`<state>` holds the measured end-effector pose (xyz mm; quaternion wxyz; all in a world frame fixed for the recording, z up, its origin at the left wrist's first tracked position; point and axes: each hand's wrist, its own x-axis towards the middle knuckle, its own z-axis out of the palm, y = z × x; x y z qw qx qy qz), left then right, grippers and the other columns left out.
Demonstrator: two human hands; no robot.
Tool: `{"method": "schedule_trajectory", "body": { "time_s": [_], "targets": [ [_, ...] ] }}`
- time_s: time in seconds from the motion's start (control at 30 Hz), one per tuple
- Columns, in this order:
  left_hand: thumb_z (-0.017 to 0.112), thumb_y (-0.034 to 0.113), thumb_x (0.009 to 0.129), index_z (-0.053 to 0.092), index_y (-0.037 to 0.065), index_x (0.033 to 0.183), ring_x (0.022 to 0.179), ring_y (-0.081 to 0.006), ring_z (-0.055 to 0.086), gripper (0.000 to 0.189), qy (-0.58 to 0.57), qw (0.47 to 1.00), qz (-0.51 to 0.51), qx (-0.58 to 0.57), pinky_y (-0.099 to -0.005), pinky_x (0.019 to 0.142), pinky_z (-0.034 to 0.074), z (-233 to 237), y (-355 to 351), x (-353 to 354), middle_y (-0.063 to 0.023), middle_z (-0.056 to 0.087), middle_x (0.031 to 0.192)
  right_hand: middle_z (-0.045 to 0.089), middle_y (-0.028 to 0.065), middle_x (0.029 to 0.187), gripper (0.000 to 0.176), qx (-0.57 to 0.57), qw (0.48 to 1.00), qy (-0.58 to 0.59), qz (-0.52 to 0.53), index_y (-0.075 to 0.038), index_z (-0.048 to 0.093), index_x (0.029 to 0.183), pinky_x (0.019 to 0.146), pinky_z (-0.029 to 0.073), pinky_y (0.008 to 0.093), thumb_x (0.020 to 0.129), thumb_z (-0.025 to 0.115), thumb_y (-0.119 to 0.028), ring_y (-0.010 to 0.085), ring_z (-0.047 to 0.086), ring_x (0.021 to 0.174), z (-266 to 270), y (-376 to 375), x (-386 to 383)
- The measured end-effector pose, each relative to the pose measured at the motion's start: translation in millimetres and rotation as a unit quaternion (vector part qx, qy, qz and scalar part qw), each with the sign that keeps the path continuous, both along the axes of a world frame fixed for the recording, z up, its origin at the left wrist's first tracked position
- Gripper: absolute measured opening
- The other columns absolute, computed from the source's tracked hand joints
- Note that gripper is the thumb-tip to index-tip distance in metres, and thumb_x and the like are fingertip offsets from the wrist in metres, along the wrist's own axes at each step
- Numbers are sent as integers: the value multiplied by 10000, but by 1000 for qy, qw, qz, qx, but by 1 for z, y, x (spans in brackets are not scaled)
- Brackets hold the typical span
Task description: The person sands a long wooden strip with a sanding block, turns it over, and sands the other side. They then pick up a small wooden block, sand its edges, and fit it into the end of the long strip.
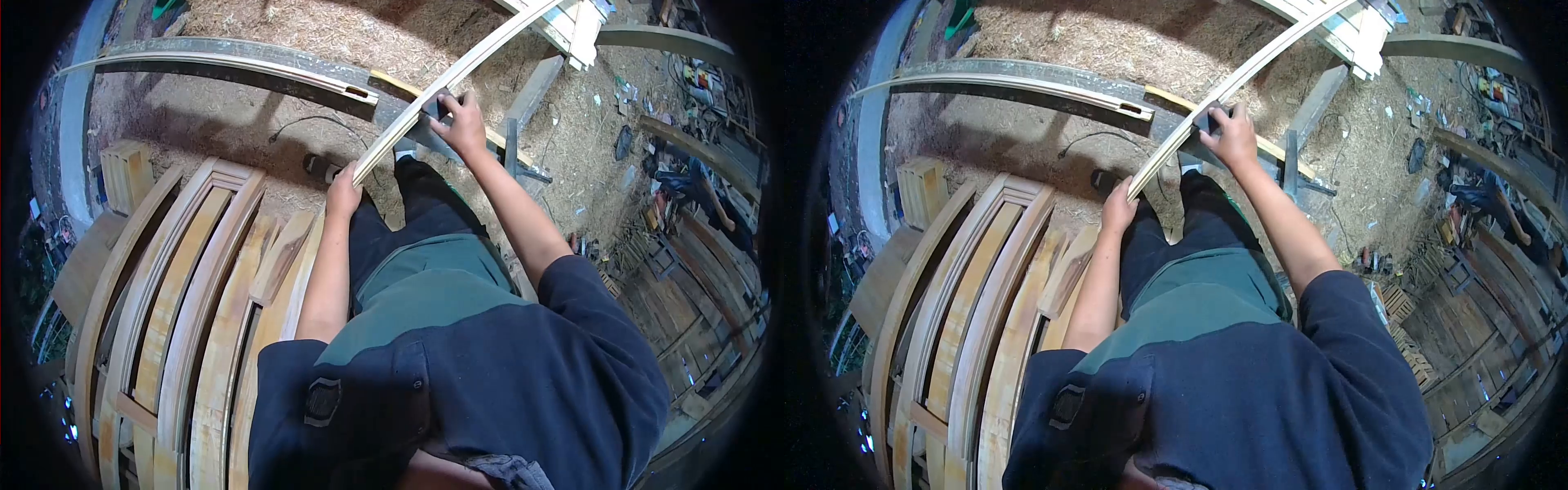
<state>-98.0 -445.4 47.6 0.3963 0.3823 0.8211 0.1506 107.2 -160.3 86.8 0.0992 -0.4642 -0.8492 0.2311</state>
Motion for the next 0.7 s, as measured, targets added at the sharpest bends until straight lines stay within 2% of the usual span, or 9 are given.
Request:
{"method": "schedule_trajectory", "body": {
  "time_s": [0.07,0.13,0.2,0.33,0.37,0.43,0.53,0.6,0.7],
  "targets": [
    [825,68,864,561,83,1531,1340,-428,626,717,6,1000,-4,-6,-476,1127,516,0,-10,-6,-226,659,1458,570,210,1113,534,35,998,7,-54,-147,756,1234,877,562,522,752,921,-305,414,635,1014,-2,-27,-8],
    [827,61,858,564,85,1533,1334,-431,631,725,0,1000,-11,-9,-480,1126,518,5,-22,-9,-221,664,1454,563,211,1125,527,-74,996,14,-45,-140,754,1227,916,547,519,758,921,-311,410,613,1078,2,-79,-22],
    [833,60,844,572,93,1529,1337,-420,628,733,-7,1000,-10,-11,-484,1133,519,2,-33,-15,-203,649,1486,570,199,1080,506,-52,998,13,42,-144,753,1213,877,550,501,763,918,-307,398,618,1039,8,-142,-39],
    [870,94,815,549,81,1559,1398,-396,602,810,-47,998,-34,20,-457,1182,499,-4,-54,-33,-197,611,1550,574,183,1078,505,-61,996,10,67,-146,767,1201,858,559,500,758,936,-317,389,635,986,16,-140,-45],
    [870,94,815,549,81,1559,1398,-396,602,810,-48,998,-33,17,-457,1182,499,-3,-59,-38,-197,611,1550,574,188,1094,499,-62,997,11,33,-144,769,1196,858,561,504,759,939,-315,392,636,998,13,-127,-40],
    [924,103,757,506,71,1604,1463,-370,565,946,-148,988,-31,-5,-422,1221,470,6,-61,-48,-202,582,1590,580,194,1099,501,-41,999,16,-32,-142,768,1200,845,564,512,759,942,-305,401,638,1008,8,-114,-34],
    [955,88,707,481,77,1630,1494,-346,545,1037,-191,981,-41,-4,-405,1239,453,7,-73,-61,-199,568,1608,583,196,1068,536,-5,994,18,-103,-152,751,1238,832,560,514,757,946,-286,419,633,1003,5,-145,-51],
    [958,66,692,475,81,1638,1499,-330,544,1063,-198,979,-49,-1,-399,1245,447,-1,-85,-68,-184,555,1627,584,181,1084,523,-25,998,43,-41,-119,766,1228,827,552,481,768,947,-290,386,638,948,10,-190,-63],
    [950,77,698,513,79,1616,1480,-330,562,1017,-213,974,-81,4,-392,1237,453,-15,-98,-82,-173,569,1618,596,179,1065,516,-70,990,47,112,-124,757,1258,814,549,486,805,937,-295,376,639,955,16,-241,-76]
  ]
}}
